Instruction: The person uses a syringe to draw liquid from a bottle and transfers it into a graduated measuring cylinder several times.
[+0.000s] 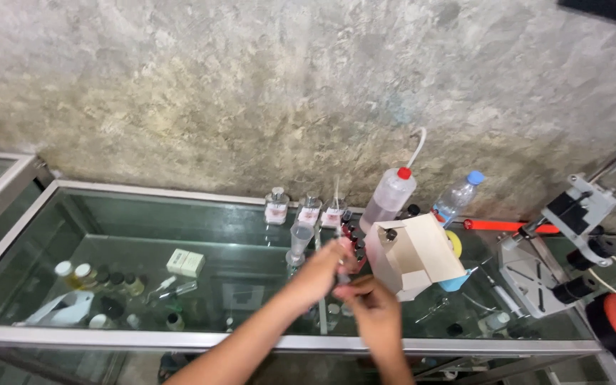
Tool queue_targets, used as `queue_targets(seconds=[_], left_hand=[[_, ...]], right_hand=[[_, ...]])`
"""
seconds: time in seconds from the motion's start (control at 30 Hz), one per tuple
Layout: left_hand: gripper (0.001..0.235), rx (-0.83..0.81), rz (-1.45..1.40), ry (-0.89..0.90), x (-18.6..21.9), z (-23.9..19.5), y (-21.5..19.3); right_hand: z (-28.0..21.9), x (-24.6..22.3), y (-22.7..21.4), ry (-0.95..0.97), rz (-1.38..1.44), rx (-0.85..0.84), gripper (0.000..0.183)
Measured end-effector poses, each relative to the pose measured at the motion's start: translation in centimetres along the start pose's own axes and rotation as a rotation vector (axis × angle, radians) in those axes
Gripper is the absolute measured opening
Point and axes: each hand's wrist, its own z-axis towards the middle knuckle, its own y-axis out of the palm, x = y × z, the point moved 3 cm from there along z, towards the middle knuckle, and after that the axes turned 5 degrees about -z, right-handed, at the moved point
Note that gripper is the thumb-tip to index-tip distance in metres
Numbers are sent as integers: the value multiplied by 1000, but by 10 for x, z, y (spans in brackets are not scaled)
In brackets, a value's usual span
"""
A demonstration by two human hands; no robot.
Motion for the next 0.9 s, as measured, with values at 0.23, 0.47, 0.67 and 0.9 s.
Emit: queue_targets(seconds=[0.23,0.47,0.67,0.9], left_hand=[[40,-117,-427,42,-8,6,5],[25,-1,-291,93,-3,-4,-1],[25,81,-107,11,-12,0,7],[43,-81,-170,-8,-2,-27,27]], right_hand=[[-3,12,2,31,194,8,15],[-13,-4,7,-35,186,-69,11],[-17,13,1,-18,51,10,11],[-21,52,-7,-58,326,68,17]])
